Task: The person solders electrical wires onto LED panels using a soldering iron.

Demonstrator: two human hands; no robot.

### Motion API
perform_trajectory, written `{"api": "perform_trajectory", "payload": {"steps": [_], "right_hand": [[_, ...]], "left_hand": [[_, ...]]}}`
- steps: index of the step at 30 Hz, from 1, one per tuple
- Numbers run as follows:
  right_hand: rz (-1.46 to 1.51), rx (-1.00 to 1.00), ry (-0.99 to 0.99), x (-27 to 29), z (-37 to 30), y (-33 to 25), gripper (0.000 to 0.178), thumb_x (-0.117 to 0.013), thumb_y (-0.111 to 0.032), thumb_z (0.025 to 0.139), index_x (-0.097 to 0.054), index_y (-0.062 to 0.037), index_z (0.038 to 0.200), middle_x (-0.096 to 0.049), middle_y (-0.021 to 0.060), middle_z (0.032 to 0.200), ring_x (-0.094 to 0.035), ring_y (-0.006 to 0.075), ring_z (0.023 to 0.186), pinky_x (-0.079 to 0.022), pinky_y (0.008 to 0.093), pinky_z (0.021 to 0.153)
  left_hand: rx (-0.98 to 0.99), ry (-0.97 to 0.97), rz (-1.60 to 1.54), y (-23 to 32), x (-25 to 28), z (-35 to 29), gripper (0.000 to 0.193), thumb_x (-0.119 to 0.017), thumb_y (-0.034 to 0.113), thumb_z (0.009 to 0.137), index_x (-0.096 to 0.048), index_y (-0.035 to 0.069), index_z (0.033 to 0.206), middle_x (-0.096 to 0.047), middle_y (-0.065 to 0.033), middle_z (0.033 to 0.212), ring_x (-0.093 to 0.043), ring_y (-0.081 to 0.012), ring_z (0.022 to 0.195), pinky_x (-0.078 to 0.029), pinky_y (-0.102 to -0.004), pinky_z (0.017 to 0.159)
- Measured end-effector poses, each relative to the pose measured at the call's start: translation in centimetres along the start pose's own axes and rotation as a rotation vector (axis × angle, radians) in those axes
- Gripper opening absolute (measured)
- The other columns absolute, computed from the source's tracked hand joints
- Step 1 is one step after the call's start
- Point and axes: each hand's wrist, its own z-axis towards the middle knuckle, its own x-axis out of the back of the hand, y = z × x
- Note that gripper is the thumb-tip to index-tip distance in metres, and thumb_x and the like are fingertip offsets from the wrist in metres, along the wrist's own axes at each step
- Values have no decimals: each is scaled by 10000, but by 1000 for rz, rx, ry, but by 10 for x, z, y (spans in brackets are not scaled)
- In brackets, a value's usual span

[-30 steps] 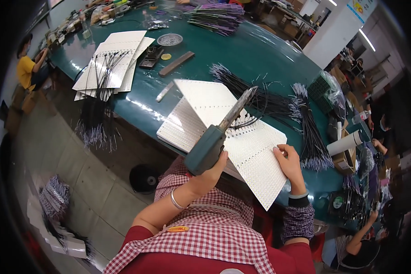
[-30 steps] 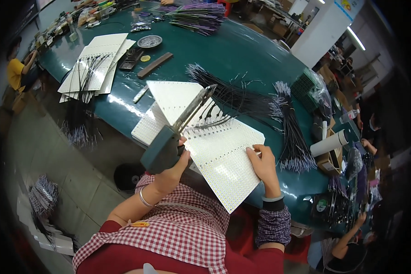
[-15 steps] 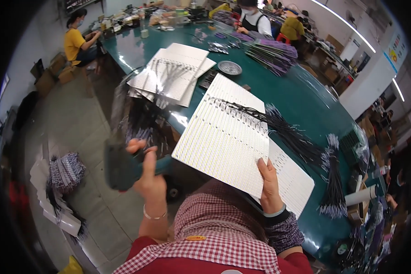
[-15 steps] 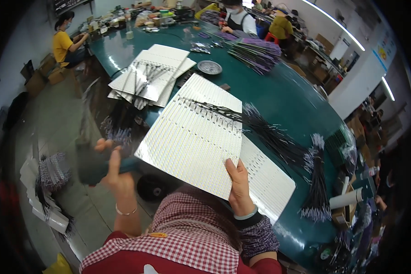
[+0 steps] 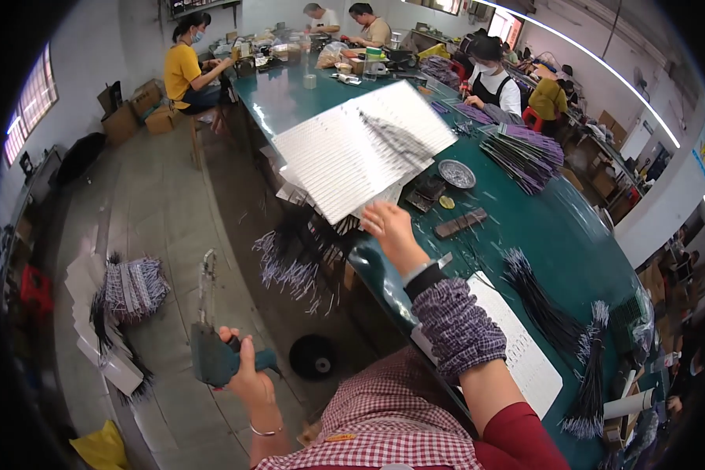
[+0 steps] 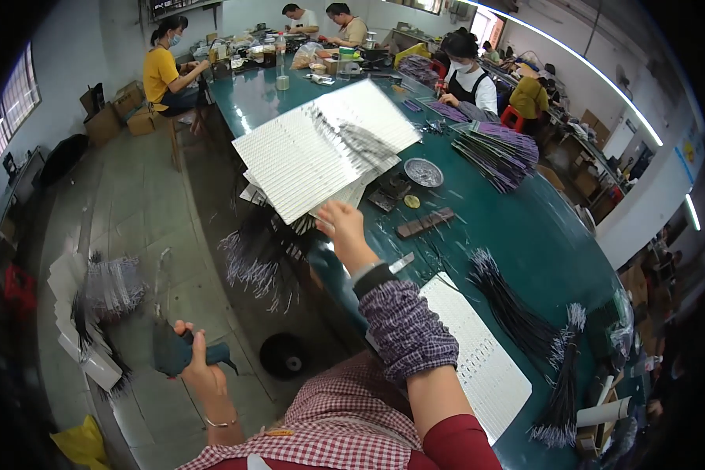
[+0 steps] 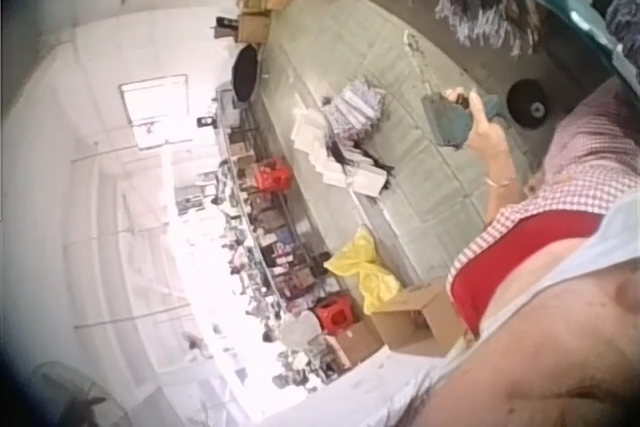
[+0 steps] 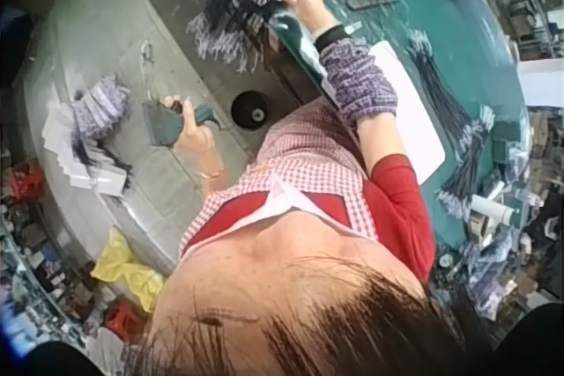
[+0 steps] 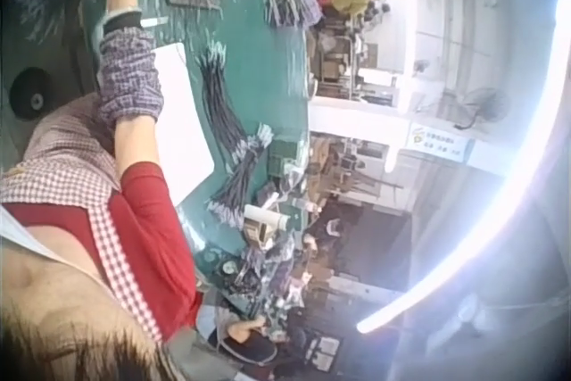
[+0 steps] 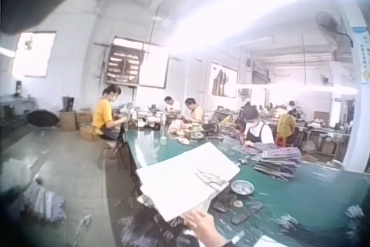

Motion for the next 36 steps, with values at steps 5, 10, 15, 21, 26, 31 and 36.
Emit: {"api": "perform_trajectory", "payload": {"steps": [5,10,15,21,26,31,36], "right_hand": [[-341,-31,41,31,-50,24,159,-560,-143,933,-632,-1,941,-664,64,843,-643,157,765,-514,278,667],[-705,436,146,126,-92,-18,208,-510,-127,958,-623,25,872,-647,73,787,-610,124,714,-493,265,642],[-912,490,494,229,-165,-90,320,-491,-135,968,-522,0,680,-563,49,617,-515,110,571,-417,267,556],[-1174,540,717,320,-203,-113,185,-476,-83,942,-545,15,801,-572,111,736,-548,200,659,-448,312,637],[-1323,668,524,306,-166,-127,260,-542,64,810,-581,-8,1056,-568,151,999,-561,322,957,-462,370,846],[-1488,561,569,312,-119,-132,106,-627,-36,815,-609,-20,919,-572,113,932,-553,316,893,-464,398,770],[-1634,565,537,312,-106,-130,68,-626,-54,824,-583,-24,867,-545,110,889,-544,305,851,-461,407,736]], "left_hand": [[139,-25,-5,-4,-12,-21,375,-615,-112,806,-558,25,1150,-550,-87,1189,-548,-175,1034,-492,-325,853],[400,-236,-68,-11,-37,-42,423,-605,-144,799,-524,21,1179,-561,-104,1157,-585,-190,978,-554,-324,753],[649,-375,-81,-15,-67,-56,376,-634,-90,771,-545,6,1124,-597,-144,1094,-611,-175,757,-516,-266,568],[866,-516,-131,-26,-111,-79,361,-654,-78,760,-558,-27,1104,-616,-162,1076,-605,-195,737,-506,-276,534],[881,-702,-99,-33,-147,-101,417,-671,-64,760,-534,-23,1152,-615,-166,1089,-588,-194,727,-520,-289,534],[855,-759,-108,-36,-164,-115,449,-672,-69,743,-535,-17,1167,-612,-163,1090,-584,-189,690,-529,-295,529],[804,-712,-26,-33,-167,-121,453,-673,-47,743,-531,-22,1173,-604,-161,1095,-580,-183,684,-513,-287,530]]}}
